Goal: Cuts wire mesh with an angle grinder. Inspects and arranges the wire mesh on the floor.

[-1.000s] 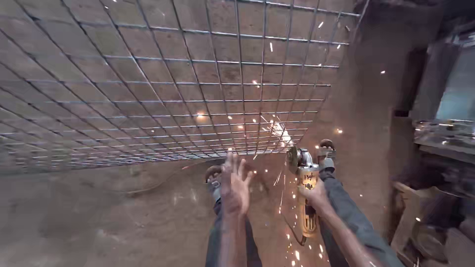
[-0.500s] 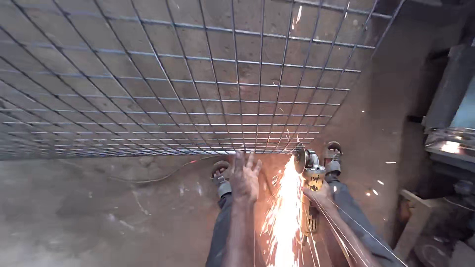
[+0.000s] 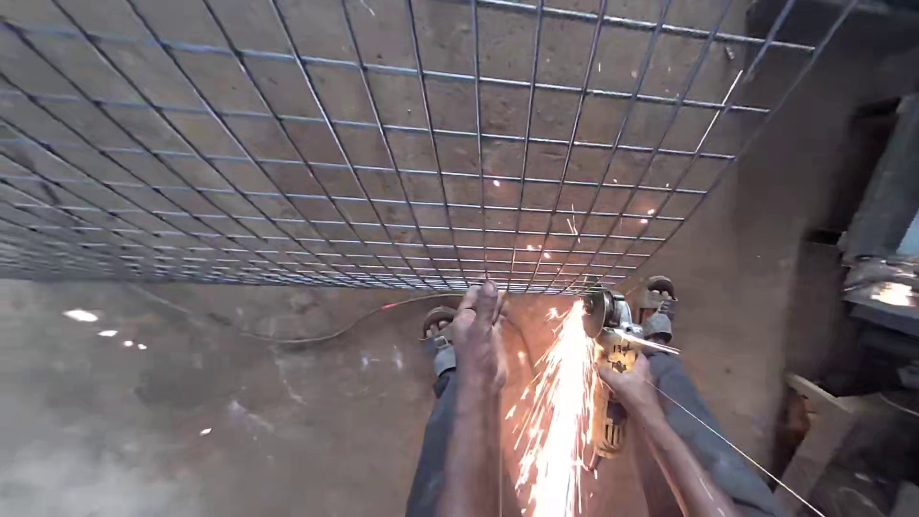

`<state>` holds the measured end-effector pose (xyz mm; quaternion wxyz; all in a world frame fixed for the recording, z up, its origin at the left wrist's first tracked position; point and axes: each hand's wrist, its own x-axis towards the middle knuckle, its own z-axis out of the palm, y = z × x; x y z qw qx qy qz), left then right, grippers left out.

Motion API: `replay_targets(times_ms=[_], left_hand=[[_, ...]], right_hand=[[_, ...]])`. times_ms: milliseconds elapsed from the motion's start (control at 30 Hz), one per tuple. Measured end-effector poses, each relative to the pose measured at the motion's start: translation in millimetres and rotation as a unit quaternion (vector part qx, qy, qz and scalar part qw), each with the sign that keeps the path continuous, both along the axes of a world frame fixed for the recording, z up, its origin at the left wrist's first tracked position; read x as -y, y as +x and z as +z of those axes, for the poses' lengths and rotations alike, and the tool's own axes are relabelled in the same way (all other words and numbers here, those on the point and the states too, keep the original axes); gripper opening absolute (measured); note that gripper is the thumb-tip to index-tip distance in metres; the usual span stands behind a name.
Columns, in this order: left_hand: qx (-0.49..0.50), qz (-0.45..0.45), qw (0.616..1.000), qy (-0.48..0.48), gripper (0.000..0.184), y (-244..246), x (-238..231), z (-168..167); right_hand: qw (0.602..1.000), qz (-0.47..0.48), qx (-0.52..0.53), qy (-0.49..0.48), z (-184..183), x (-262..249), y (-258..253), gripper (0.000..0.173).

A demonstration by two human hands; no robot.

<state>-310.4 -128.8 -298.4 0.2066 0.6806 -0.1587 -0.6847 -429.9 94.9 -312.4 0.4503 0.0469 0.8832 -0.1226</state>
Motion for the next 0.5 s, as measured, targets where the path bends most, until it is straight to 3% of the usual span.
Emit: replay_targets(times_ms=[133, 267, 500], left_hand=[[-0.015, -0.033, 0.999, -0.002, 0.046, 6.5, -0.9, 3.8], [-0.019, -0.063, 0.998, -0.021, 0.040, 7.3, 1.2, 7.9], [-0.034, -0.077, 0.996, -0.036, 0.037, 8.9, 2.9, 11.3]], right_hand=[[1.000, 0.000, 0.005, 0.014, 1.0, 2.4, -0.8, 0.089], [1.000, 0.008, -0.003, 0.003, -6.9, -5.1, 4.0, 0.080], [1.000, -0.022, -0.008, -0.008, -10.9, -8.0, 5.3, 0.081]])
